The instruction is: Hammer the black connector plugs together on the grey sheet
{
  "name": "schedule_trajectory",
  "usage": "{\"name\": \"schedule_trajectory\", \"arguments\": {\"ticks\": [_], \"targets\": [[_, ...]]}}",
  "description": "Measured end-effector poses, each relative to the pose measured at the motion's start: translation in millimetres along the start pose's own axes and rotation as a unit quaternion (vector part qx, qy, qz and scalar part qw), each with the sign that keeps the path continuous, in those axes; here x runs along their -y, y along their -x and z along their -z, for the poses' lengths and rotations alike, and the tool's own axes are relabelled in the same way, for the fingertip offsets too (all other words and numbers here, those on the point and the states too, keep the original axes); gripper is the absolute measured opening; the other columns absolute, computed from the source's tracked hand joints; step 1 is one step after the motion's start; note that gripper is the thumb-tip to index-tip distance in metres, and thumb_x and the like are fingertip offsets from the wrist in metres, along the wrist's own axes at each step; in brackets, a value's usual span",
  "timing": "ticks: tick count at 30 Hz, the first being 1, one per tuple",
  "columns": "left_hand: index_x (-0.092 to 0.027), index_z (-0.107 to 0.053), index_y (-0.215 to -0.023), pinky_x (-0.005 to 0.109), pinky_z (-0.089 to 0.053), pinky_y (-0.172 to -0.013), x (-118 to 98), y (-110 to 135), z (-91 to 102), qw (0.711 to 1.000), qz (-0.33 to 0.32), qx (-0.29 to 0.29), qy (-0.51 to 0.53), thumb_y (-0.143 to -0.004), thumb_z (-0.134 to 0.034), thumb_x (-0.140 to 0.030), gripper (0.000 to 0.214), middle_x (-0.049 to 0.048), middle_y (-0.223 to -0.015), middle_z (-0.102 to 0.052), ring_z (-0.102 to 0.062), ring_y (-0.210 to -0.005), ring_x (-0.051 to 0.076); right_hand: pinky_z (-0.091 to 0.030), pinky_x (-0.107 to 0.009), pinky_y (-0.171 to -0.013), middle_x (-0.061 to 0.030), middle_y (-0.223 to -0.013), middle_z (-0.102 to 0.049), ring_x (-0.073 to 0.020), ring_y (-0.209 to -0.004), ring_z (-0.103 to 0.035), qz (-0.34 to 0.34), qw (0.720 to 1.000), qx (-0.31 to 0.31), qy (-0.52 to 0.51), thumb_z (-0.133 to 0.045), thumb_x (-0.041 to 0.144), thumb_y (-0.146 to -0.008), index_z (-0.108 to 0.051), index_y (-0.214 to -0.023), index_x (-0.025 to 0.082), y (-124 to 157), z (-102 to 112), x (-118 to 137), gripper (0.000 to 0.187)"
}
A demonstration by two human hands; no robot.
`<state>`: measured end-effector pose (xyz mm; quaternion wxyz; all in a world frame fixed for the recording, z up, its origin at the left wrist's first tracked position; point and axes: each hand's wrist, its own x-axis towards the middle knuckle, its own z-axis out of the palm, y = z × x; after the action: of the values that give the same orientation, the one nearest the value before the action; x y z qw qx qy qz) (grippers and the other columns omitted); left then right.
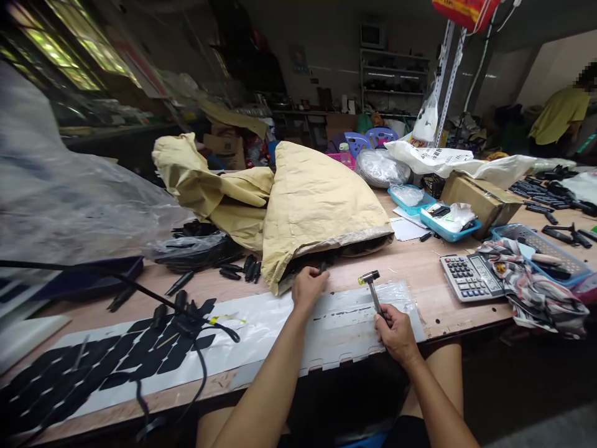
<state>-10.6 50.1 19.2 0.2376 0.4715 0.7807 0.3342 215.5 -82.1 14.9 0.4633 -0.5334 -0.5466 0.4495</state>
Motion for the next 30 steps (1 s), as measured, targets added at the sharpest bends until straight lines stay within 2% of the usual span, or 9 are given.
{"name": "schedule_trajectory", "arguments": {"ticks": [2, 5, 8, 13, 17, 23, 27, 30], "targets": [[-0.023, -0.064, -0.084, 0.029, -0.043, -0.068, 6.2, 16.2, -2.0, 0.993, -0.09, 0.058, 0.039, -0.072, -0.064, -0.033, 0.015, 0.0007, -0.078, -0.069, -0.062, -0.074, 0.021, -0.043, -0.024, -0.045, 0.0031, -0.066, -0.057, -0.0104, -0.046, -0.051, -0.007, 1.0, 0.0, -0.007, -0.061, 0.04, -0.085, -0.065, -0.102, 0.016, 0.0, 0.5, 0.3, 0.03], [-0.023, -0.067, -0.087, 0.028, -0.042, -0.071, 12.2, 38.8, -9.9, 0.948, -0.259, 0.174, 0.057, -0.074, -0.067, -0.031, 0.015, -0.0002, -0.08, -0.067, -0.059, -0.079, 0.019, -0.043, -0.024, -0.047, 0.0032, -0.066, -0.057, -0.0105, -0.046, -0.051, -0.01, 1.0, -0.011, -0.017, -0.06, 0.041, -0.085, -0.064, -0.102, 0.016, 0.7, 1.4, 1.4, 0.031], [-0.023, -0.07, -0.087, 0.032, -0.041, -0.079, 12.7, 49.1, -16.1, 0.917, -0.348, 0.193, 0.026, -0.075, -0.07, -0.031, 0.014, 0.002, -0.086, -0.068, -0.055, -0.089, 0.022, -0.043, -0.024, -0.049, 0.0031, -0.068, -0.058, -0.0105, -0.048, -0.051, -0.007, 1.0, -0.016, -0.015, -0.059, 0.042, -0.086, -0.061, -0.101, 0.016, 2.8, 1.9, 4.3, 0.03], [-0.025, -0.073, -0.093, 0.035, -0.039, -0.083, 11.2, 47.7, -16.3, 0.915, -0.356, 0.192, 0.001, -0.077, -0.073, -0.036, 0.019, 0.0027, -0.089, -0.067, -0.052, -0.094, 0.023, -0.045, -0.024, -0.052, 0.0015, -0.07, -0.061, -0.0112, -0.052, -0.053, 0.007, 1.0, -0.009, 0.024, -0.059, 0.041, -0.087, -0.058, -0.098, 0.018, 6.2, 0.3, 10.8, 0.025], [-0.024, -0.073, -0.09, 0.034, -0.04, -0.083, 11.8, 48.0, -14.8, 0.924, -0.334, 0.187, 0.003, -0.078, -0.071, -0.033, 0.016, 0.0033, -0.089, -0.067, -0.052, -0.093, 0.023, -0.042, -0.022, -0.048, 0.0016, -0.069, -0.06, -0.0102, -0.05, -0.05, -0.018, 0.999, 0.008, 0.027, -0.061, 0.041, -0.086, -0.06, -0.098, 0.017, 3.5, -1.5, 9.9, 0.027], [-0.024, -0.074, -0.089, 0.034, -0.04, -0.083, 11.6, 47.6, -15.3, 0.929, -0.319, 0.187, 0.013, -0.076, -0.072, -0.031, 0.015, 0.0028, -0.088, -0.067, -0.054, -0.093, 0.023, -0.04, -0.022, -0.044, 0.003, -0.065, -0.056, -0.0109, -0.048, -0.048, -0.031, 0.998, -0.007, 0.061, -0.06, 0.04, -0.085, -0.063, -0.109, 0.016, 2.0, -3.0, 8.1, 0.034], [-0.024, -0.074, -0.089, 0.034, -0.04, -0.084, 11.3, 46.0, -16.0, 0.93, -0.313, 0.194, 0.016, -0.076, -0.073, -0.031, 0.015, 0.0026, -0.091, -0.068, -0.055, -0.095, 0.023, -0.042, -0.024, -0.05, 0.0048, -0.061, -0.047, -0.0131, -0.052, -0.046, 0.01, 0.983, -0.031, 0.179, -0.058, 0.034, -0.087, -0.061, -0.128, 0.014, 6.5, -4.7, 23.3, 0.046], [-0.024, -0.074, -0.09, 0.034, -0.04, -0.084, 11.2, 45.8, -15.5, 0.931, -0.309, 0.195, 0.02, -0.076, -0.072, -0.031, 0.015, 0.0026, -0.09, -0.068, -0.054, -0.095, 0.023, -0.044, -0.026, -0.057, 0.0031, -0.063, -0.049, -0.0145, -0.057, -0.048, 0.06, 0.968, -0.04, 0.24, -0.056, 0.032, -0.088, -0.06, -0.131, 0.012, 9.0, -5.4, 37.0, 0.047]]}}
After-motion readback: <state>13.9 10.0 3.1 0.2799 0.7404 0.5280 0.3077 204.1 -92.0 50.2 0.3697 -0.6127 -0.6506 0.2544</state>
